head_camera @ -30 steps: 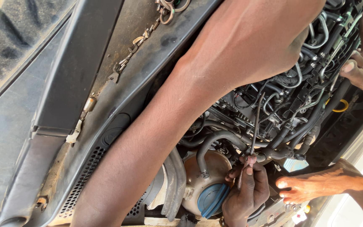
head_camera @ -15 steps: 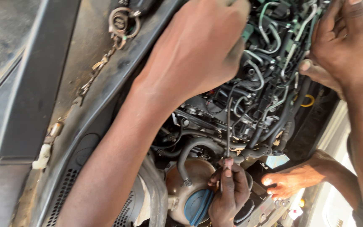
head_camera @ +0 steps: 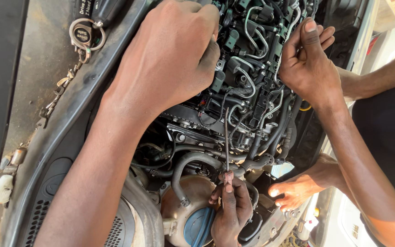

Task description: The person works on a car engine with the hood open, using a screwdriver to adjust components while another person assists by holding parts and using a tool. They manipulate hoses and wires within the engine bay.

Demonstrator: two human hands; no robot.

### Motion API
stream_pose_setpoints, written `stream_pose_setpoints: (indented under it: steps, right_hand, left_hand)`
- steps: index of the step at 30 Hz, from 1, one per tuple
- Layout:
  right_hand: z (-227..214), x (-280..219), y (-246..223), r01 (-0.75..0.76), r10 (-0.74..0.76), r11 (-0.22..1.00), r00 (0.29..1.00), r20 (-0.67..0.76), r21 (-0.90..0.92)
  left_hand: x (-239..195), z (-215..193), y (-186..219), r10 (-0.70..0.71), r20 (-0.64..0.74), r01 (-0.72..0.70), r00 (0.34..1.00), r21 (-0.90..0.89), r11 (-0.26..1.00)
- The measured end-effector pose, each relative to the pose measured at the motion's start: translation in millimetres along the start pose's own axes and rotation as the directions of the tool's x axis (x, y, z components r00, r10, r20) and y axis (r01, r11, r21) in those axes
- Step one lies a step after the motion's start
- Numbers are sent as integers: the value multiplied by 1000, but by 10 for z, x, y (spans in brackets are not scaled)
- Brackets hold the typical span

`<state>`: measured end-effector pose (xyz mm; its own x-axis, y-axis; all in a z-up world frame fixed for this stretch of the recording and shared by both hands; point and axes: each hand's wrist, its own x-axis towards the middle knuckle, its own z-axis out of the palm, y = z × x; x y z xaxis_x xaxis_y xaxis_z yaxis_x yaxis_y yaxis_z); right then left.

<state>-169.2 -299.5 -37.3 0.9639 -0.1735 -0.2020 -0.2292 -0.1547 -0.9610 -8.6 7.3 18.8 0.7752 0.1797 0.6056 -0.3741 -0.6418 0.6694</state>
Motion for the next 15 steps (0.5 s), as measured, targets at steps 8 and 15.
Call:
stream_pose_setpoints:
  steps: [8, 15]
  right_hand:
    - [8, 0, 65, 60, -60, 998, 997, -39, -12]
    - [-43, 63, 113, -4, 3, 1000, 999, -34, -30]
  left_hand:
    - [42, -6, 7, 3, 5, -3, 1000, 46, 999]
    - [105, -114, 113, -77, 36, 77, 996, -3, 997]
